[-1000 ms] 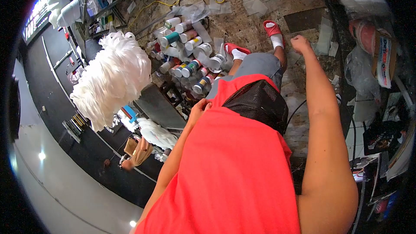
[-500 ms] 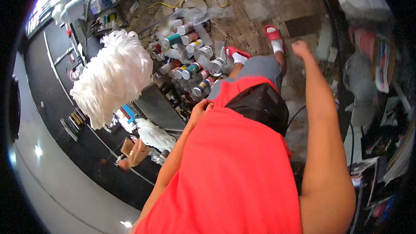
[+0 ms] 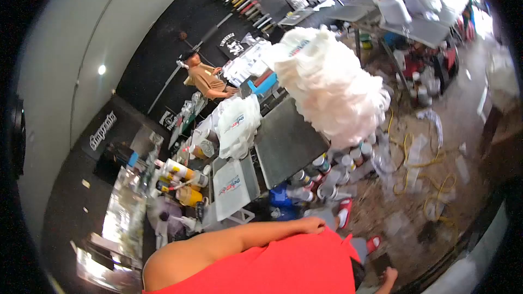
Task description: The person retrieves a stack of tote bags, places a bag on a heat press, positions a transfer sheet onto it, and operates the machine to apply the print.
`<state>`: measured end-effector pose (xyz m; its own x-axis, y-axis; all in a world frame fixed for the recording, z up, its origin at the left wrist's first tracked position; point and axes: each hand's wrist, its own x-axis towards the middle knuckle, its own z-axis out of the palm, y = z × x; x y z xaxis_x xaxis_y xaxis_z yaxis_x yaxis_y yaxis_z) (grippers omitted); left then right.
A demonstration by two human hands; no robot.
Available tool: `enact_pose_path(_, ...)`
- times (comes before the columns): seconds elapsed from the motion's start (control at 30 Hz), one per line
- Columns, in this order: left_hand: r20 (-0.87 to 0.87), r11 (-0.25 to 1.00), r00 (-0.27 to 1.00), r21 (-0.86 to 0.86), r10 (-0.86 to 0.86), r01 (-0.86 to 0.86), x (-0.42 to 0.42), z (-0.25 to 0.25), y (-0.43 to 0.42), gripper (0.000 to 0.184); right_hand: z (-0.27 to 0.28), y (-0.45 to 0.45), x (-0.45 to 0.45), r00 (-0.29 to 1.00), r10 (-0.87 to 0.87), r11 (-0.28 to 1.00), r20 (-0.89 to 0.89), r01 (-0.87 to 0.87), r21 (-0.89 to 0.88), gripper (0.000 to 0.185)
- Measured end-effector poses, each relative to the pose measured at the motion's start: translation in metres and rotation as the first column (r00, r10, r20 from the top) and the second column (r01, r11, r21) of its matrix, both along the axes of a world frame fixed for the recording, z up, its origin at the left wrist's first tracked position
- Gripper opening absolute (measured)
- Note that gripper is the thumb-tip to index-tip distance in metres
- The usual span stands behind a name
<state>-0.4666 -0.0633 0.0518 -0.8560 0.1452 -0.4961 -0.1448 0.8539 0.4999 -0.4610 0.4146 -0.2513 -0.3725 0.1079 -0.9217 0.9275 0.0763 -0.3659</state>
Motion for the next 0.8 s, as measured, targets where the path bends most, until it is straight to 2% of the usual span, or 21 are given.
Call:
enact_pose_path(0.03,-0.008,0.999,1.000,0.030,0.028,-0.028,0.008,-0.008,-0.005,0.026,0.024,-0.002,-0.014,1.000,0.025,1.000,0.000,-0.025,0.008,0.013)
enact_pose_path(0.1,-0.046,0.993,0.995,0.078,0.088,-0.084,0.024,-0.019,-0.010,0.027,0.031,-0.006,-0.047,0.967,0.209,0.978,-0.143,-0.210,0.009,0.015)
enact_pose_path(0.17,-0.013,0.990,0.992,0.078,0.122,-0.120,0.031,-0.011,-0.009,0.030,0.069,-0.026,-0.088,0.998,0.052,0.995,-0.021,-0.050,0.083,0.016)
enact_pose_path(0.23,0.012,0.985,0.988,0.065,0.157,-0.157,0.036,-0.020,-0.015,0.032,0.057,-0.033,-0.115,0.974,0.104,0.994,-0.199,-0.098,0.042,0.017)
enact_pose_path(0.27,0.018,0.986,0.989,0.078,0.147,-0.148,0.039,-0.021,-0.019,0.032,0.055,-0.037,-0.129,0.970,0.104,0.994,-0.220,-0.094,0.056,0.017)
enact_pose_path(0.33,0.009,0.987,0.992,0.099,0.125,-0.125,0.043,-0.025,-0.029,0.032,0.057,-0.045,-0.151,0.997,0.031,0.954,-0.064,-0.048,-0.295,0.012)
enact_pose_path(0.37,0.023,0.989,0.992,0.087,0.122,-0.123,0.044,-0.028,-0.034,0.033,0.063,-0.055,-0.157,0.996,0.020,0.958,-0.082,-0.043,-0.285,0.012)
enact_pose_path(0.43,0.027,0.992,0.995,0.082,0.097,-0.099,0.043,-0.032,-0.045,0.033,0.077,-0.084,-0.156,0.938,0.177,0.981,-0.297,-0.194,-0.026,0.012)
enact_pose_path(0.47,0.053,0.988,0.993,0.099,0.109,-0.114,0.043,-0.032,-0.050,0.033,0.074,-0.088,-0.161,0.972,0.113,0.982,-0.207,-0.141,-0.123,0.014)
enact_pose_path(0.5,0.081,0.985,0.989,0.117,0.121,-0.130,0.043,-0.036,-0.056,0.033,0.089,-0.096,-0.157,0.972,0.096,0.986,-0.215,-0.123,-0.112,0.014)
enact_pose_path(0.57,0.103,0.983,0.990,0.148,0.094,-0.109,0.037,-0.039,-0.066,0.033,0.118,-0.117,-0.145,0.937,0.193,0.979,-0.292,-0.202,-0.001,0.020)
enact_pose_path(0.6,0.079,0.977,0.993,0.183,0.093,-0.106,0.035,-0.030,-0.070,0.032,0.115,-0.126,-0.139,0.934,0.157,0.988,-0.322,-0.148,0.052,0.020)
enact_pose_path(0.67,0.049,0.970,0.997,0.229,0.067,-0.077,0.029,-0.014,-0.082,0.031,0.127,-0.138,-0.132,0.932,0.184,0.981,-0.313,-0.156,0.112,0.018)
enact_pose_path(0.7,-0.024,0.948,0.995,0.307,0.099,-0.086,0.024,-0.006,-0.086,0.031,0.138,-0.148,-0.129,0.929,0.224,0.970,-0.293,-0.183,0.160,0.017)
enact_pose_path(0.73,-0.091,0.918,0.987,0.386,0.135,-0.090,0.020,0.002,-0.091,0.032,0.149,-0.160,-0.129,0.907,0.187,0.981,-0.377,-0.154,0.115,0.015)
enact_pose_path(0.77,-0.091,0.914,0.989,0.399,0.113,-0.067,0.015,0.019,-0.097,0.032,0.163,-0.173,-0.132,0.878,0.146,0.989,-0.456,-0.128,0.071,0.015)
enact_pose_path(0.8,-0.096,0.875,0.980,0.470,0.176,-0.112,0.009,0.043,-0.104,0.031,0.196,-0.198,-0.136,0.815,0.105,0.994,-0.569,-0.086,0.061,0.015)
